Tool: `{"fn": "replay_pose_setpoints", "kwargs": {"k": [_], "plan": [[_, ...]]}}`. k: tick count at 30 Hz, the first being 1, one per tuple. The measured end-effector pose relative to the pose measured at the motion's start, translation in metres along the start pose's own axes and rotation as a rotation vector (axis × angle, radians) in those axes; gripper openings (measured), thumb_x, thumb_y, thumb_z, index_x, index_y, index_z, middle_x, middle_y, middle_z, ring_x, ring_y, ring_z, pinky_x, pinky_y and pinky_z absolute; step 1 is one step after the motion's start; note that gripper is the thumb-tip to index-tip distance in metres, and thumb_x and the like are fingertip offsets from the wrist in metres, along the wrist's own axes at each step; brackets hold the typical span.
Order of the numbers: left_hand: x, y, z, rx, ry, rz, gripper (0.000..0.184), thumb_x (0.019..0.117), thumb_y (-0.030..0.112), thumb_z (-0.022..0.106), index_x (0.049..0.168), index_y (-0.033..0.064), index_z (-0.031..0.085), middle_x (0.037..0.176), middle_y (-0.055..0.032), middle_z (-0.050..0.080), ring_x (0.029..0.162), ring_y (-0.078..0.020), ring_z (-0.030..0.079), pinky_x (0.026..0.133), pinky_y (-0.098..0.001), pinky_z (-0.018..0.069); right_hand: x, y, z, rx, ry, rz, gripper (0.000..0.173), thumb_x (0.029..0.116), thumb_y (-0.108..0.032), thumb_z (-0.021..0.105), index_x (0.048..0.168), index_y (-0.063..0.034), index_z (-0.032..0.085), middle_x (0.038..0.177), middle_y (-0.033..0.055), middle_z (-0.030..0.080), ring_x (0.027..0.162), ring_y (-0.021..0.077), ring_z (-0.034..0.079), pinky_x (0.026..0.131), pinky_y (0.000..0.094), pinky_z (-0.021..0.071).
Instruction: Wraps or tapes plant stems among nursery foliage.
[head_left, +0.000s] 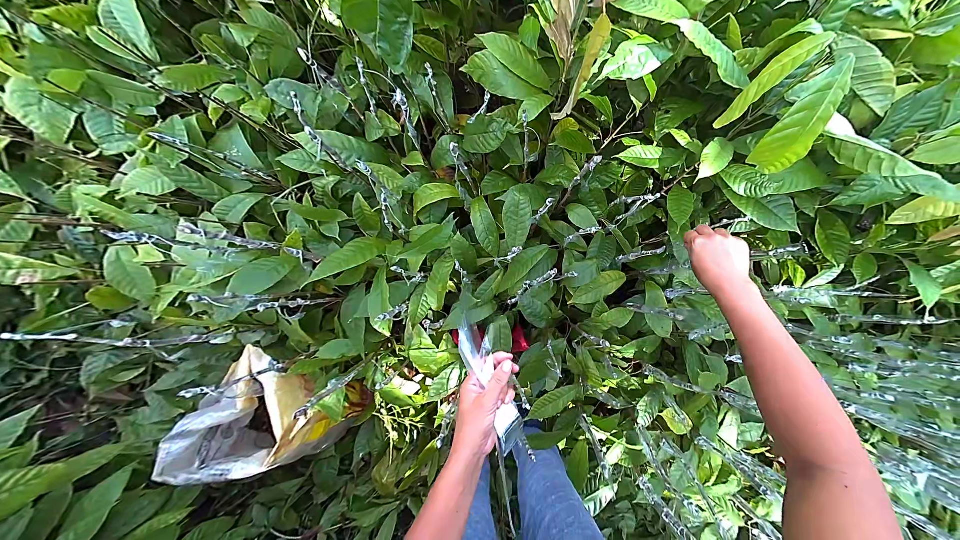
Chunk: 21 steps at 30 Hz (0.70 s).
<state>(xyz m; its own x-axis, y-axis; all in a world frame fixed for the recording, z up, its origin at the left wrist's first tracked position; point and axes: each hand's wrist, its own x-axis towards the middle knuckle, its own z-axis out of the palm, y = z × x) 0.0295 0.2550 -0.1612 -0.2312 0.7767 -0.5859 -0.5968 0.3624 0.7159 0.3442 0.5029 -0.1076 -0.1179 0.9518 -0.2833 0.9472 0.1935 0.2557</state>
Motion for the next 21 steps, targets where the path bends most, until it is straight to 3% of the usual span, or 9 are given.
{"fn": "replay_pose_setpoints", "kwargs": {"k": [21], "plan": [[0.006,0.001,-0.009,-0.002,0.025,0.008,0.017,0.0989,-0.005,0.047,0.108,-0.0010,0.061,0.081,0.0004,0.068,0.048,0.0011,0.046,0.047,-0.0129,0.0427,0.020,-0.011,-0.002,-0.087,-0.145,-0.100,0.026,0.1023,0.005,0.047,0.114,0.0033,0.070,0.118,0.0258,0.068,0.115,0.0487,0.062,0.086,0.0620,0.0504]]}}
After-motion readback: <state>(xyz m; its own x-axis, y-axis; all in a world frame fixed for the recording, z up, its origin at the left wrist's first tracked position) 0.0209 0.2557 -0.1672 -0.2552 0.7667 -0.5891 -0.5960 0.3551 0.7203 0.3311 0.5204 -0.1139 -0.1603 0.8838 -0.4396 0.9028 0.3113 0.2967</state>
